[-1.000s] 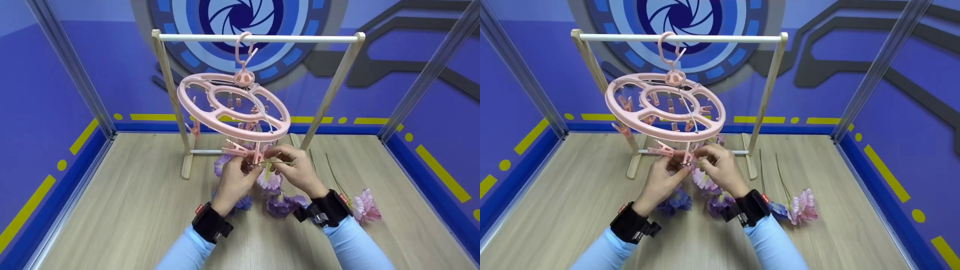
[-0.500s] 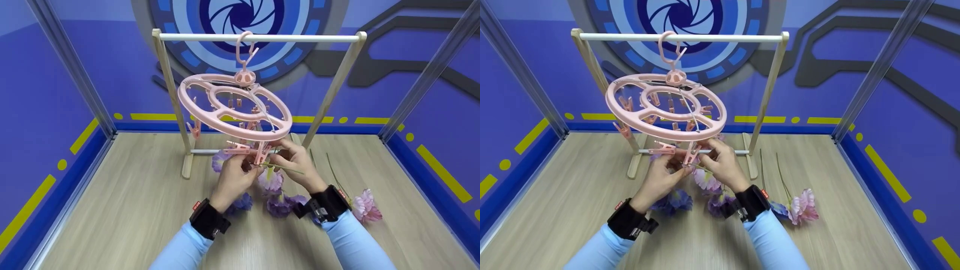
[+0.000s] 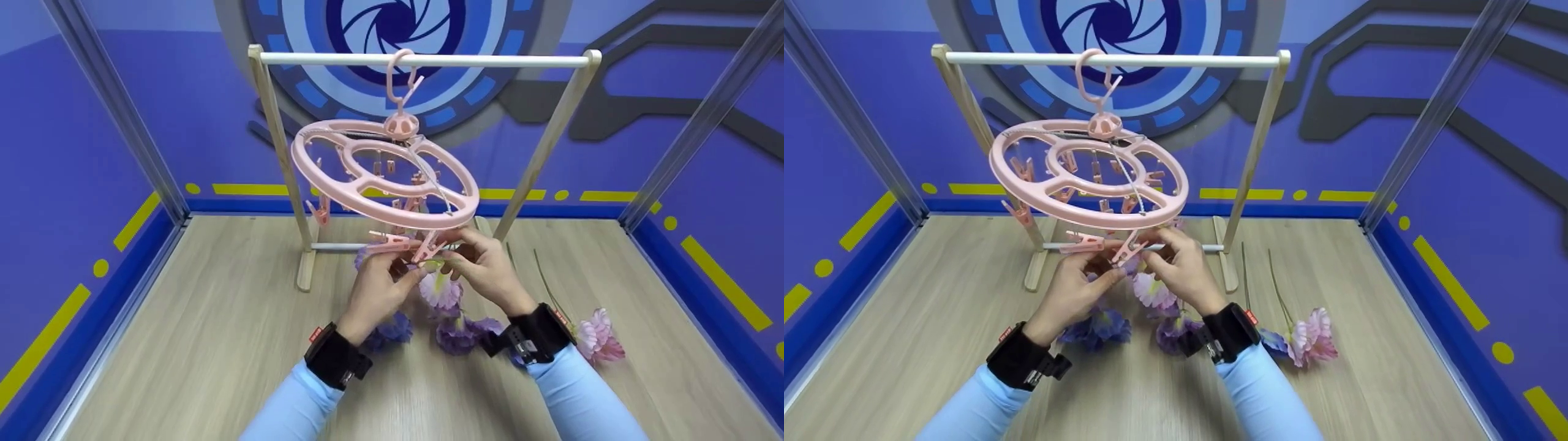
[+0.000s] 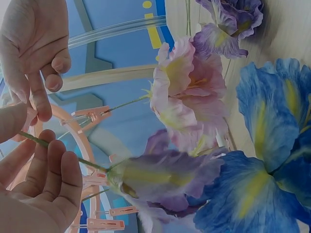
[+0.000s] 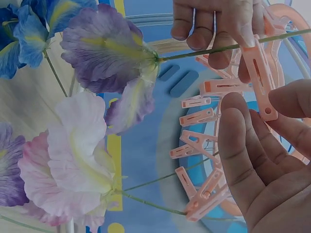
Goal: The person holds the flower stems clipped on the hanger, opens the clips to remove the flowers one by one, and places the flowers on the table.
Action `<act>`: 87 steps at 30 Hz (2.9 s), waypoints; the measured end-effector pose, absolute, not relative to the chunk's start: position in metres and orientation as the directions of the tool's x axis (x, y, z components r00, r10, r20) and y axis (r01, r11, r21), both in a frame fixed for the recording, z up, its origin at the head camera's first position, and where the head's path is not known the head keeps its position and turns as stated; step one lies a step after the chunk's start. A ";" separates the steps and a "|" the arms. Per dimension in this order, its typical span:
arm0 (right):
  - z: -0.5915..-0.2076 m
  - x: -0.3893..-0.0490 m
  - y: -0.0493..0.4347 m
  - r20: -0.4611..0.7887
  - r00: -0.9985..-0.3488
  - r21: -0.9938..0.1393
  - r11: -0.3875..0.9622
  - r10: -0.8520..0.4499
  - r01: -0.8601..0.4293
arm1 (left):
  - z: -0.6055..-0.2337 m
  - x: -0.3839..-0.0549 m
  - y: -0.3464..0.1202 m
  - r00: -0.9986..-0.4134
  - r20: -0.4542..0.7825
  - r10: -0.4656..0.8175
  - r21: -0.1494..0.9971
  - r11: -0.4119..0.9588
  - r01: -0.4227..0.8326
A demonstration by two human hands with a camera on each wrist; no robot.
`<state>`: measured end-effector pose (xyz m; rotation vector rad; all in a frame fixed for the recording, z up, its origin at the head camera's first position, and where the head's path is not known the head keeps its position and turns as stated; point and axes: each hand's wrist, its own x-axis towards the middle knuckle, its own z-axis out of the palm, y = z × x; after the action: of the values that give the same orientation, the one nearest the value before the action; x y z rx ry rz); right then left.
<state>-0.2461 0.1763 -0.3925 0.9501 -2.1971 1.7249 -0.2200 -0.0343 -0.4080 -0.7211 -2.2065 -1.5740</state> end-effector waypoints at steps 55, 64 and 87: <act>-0.386 -0.238 0.178 0.475 -0.732 -0.792 0.124 -0.489 -0.597 | -0.412 -0.201 -0.048 -0.835 0.543 0.089 0.821 0.156 0.550; -0.385 -0.241 0.178 0.503 -0.708 -0.771 0.114 -0.496 -0.627 | -0.404 -0.202 -0.047 -0.823 0.560 0.091 0.807 0.164 0.567; -0.388 -0.242 0.178 0.499 -0.706 -0.773 0.110 -0.502 -0.624 | -0.408 -0.203 -0.045 -0.837 0.536 0.111 0.827 0.129 0.547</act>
<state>-0.2417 0.1784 -0.3876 1.1507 -2.2547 1.6661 -0.2030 -0.0451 -0.4084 -0.6384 -2.0688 -1.7571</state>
